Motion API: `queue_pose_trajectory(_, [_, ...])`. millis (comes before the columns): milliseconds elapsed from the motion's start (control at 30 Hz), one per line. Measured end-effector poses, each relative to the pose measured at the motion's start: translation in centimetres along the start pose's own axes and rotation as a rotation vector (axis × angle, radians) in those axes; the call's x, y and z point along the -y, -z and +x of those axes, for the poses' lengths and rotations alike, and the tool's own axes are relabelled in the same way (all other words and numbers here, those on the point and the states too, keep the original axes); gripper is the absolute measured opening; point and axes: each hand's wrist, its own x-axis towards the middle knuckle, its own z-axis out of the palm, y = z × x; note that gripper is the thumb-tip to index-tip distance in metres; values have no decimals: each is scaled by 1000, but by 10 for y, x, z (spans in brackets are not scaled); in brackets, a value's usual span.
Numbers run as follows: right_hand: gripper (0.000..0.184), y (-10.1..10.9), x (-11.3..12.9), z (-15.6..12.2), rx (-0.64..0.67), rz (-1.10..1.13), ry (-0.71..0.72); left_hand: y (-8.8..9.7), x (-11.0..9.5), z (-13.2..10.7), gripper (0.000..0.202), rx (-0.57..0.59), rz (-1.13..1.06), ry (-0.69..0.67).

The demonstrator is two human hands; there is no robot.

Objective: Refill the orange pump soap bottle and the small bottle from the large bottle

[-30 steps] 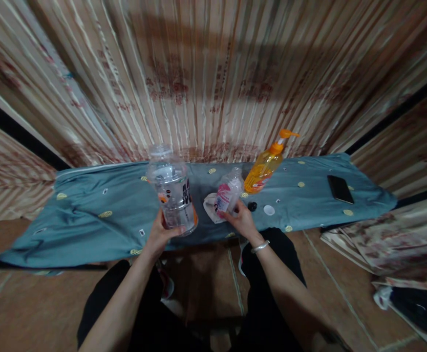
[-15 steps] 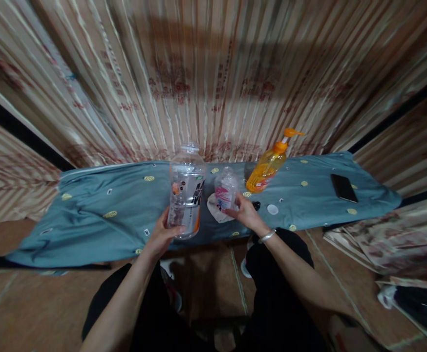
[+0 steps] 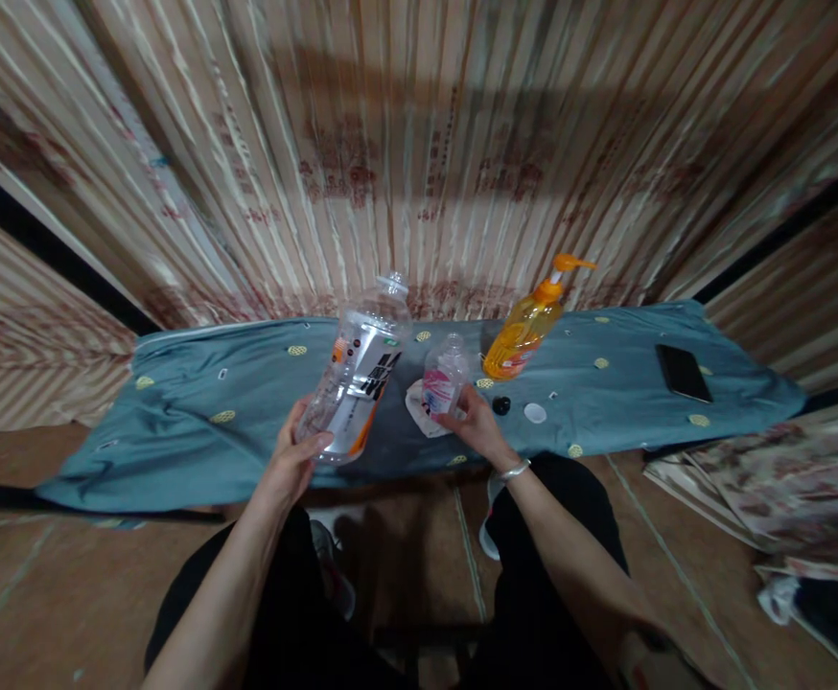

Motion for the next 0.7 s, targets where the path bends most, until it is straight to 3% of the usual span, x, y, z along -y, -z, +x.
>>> queue_pose_trajectory(267, [46,2,6,-1,9,-26,-73,13,-1,13,68,-95,-36,-147])
queue_pose_trajectory(567, [43,3,18,0,-1,-99,-63,1,-18,6,68,-100,-12,-196])
queue_pose_trajectory(700, [44,2,22,-1,8,-131,-87,4,-18,7,66,-131,-1,-217])
